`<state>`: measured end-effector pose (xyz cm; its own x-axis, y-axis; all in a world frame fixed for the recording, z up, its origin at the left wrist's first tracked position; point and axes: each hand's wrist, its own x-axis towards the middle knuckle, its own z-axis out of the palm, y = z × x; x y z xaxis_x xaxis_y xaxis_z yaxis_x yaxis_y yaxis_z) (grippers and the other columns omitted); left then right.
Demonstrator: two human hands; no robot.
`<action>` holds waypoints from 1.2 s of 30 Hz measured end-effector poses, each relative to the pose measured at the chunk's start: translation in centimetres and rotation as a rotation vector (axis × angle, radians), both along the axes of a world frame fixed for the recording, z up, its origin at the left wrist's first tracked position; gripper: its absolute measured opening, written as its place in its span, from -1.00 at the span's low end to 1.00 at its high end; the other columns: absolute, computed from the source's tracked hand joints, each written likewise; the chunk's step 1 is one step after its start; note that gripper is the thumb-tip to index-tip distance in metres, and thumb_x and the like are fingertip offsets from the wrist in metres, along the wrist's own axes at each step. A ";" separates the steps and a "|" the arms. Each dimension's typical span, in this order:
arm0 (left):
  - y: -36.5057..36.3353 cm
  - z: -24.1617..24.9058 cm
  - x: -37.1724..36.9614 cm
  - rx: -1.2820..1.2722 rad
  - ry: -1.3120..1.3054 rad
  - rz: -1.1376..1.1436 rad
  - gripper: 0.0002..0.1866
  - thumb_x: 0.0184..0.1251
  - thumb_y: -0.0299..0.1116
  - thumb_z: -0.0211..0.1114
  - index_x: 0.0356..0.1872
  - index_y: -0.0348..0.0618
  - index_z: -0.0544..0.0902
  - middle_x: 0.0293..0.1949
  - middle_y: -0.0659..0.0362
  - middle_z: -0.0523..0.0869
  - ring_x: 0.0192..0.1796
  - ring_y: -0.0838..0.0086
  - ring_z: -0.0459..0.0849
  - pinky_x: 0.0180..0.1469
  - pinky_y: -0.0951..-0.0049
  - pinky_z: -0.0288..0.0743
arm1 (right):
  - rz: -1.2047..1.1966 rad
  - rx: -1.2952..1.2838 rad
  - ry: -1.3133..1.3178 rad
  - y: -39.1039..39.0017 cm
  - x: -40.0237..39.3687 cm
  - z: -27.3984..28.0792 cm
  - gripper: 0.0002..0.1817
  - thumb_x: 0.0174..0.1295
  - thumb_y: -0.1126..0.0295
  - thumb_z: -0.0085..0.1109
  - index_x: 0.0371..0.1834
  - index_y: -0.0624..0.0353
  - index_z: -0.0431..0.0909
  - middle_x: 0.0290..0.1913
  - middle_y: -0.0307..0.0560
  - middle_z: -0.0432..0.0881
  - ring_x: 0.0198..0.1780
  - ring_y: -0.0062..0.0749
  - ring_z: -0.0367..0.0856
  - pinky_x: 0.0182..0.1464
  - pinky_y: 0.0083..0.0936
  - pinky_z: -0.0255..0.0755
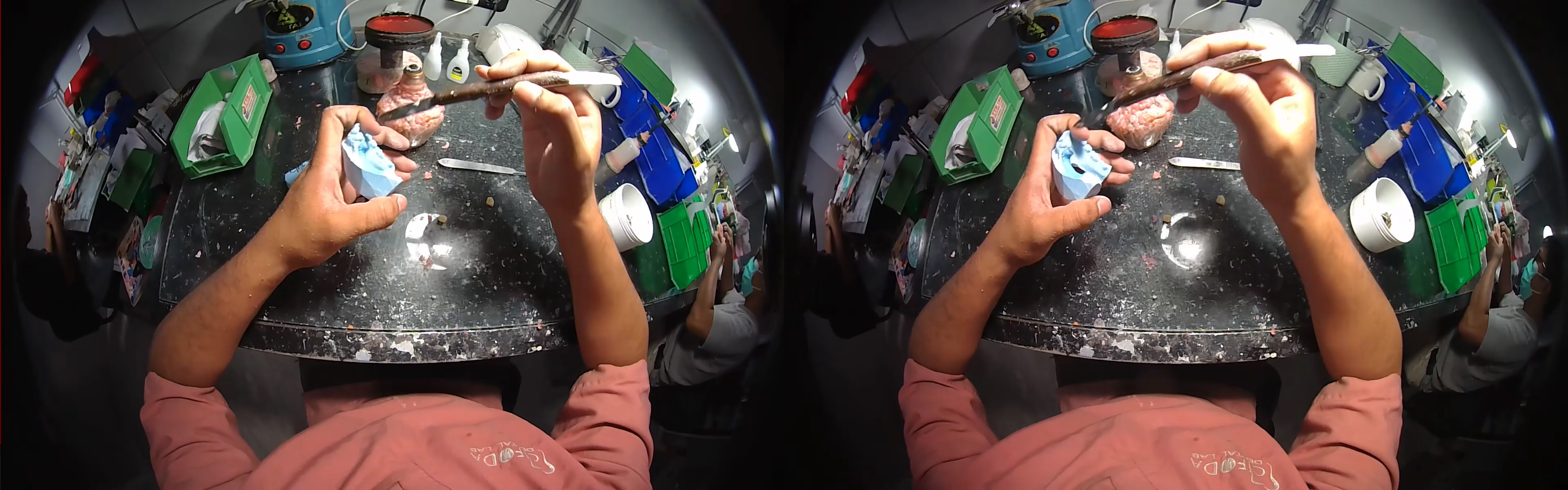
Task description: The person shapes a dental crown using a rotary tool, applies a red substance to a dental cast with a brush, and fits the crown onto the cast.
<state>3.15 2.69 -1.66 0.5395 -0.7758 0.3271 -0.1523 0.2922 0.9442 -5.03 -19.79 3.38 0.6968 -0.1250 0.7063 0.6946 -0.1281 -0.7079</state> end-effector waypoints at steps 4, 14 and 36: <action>0.0 -0.1 -0.3 -0.006 0.031 -0.036 -0.27 0.13 -0.50 0.41 0.24 -0.13 0.12 0.12 0.02 0.46 0.21 0.29 0.56 0.34 0.21 0.42 | 0.044 -0.073 -0.012 1.0 -0.5 -0.1 -0.72 0.24 0.40 0.09 -0.09 0.42 0.55 -0.15 0.05 0.63 -0.29 -0.37 0.59 0.27 -0.16 0.40; 0.1 0.1 -0.5 0.002 0.084 -0.074 -0.30 0.13 -0.47 0.43 0.19 -0.10 0.15 0.08 0.07 0.49 0.21 0.31 0.56 0.36 0.21 0.40 | 0.022 -0.143 -0.012 1.8 -1.0 0.2 -0.71 0.22 0.39 0.13 -0.10 0.41 0.54 -0.13 0.04 0.63 -0.32 -0.44 0.59 0.41 -0.02 0.26; -0.1 0.1 -0.4 -0.029 0.000 -0.089 -0.29 0.12 -0.30 0.45 0.19 -0.07 0.16 0.15 -0.06 0.50 0.23 0.26 0.55 0.30 0.23 0.39 | 0.079 0.217 -0.073 -0.9 0.9 0.0 -0.79 0.29 0.43 0.05 -0.21 0.39 0.60 -0.14 0.07 0.67 -0.18 -0.34 0.63 -0.03 -0.42 0.49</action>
<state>2.73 2.63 -1.56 0.4692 -0.8107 0.3501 -0.1249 0.3316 0.9351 -4.17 -20.67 3.37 0.6582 -0.2264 0.7180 0.7470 0.0782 -0.6602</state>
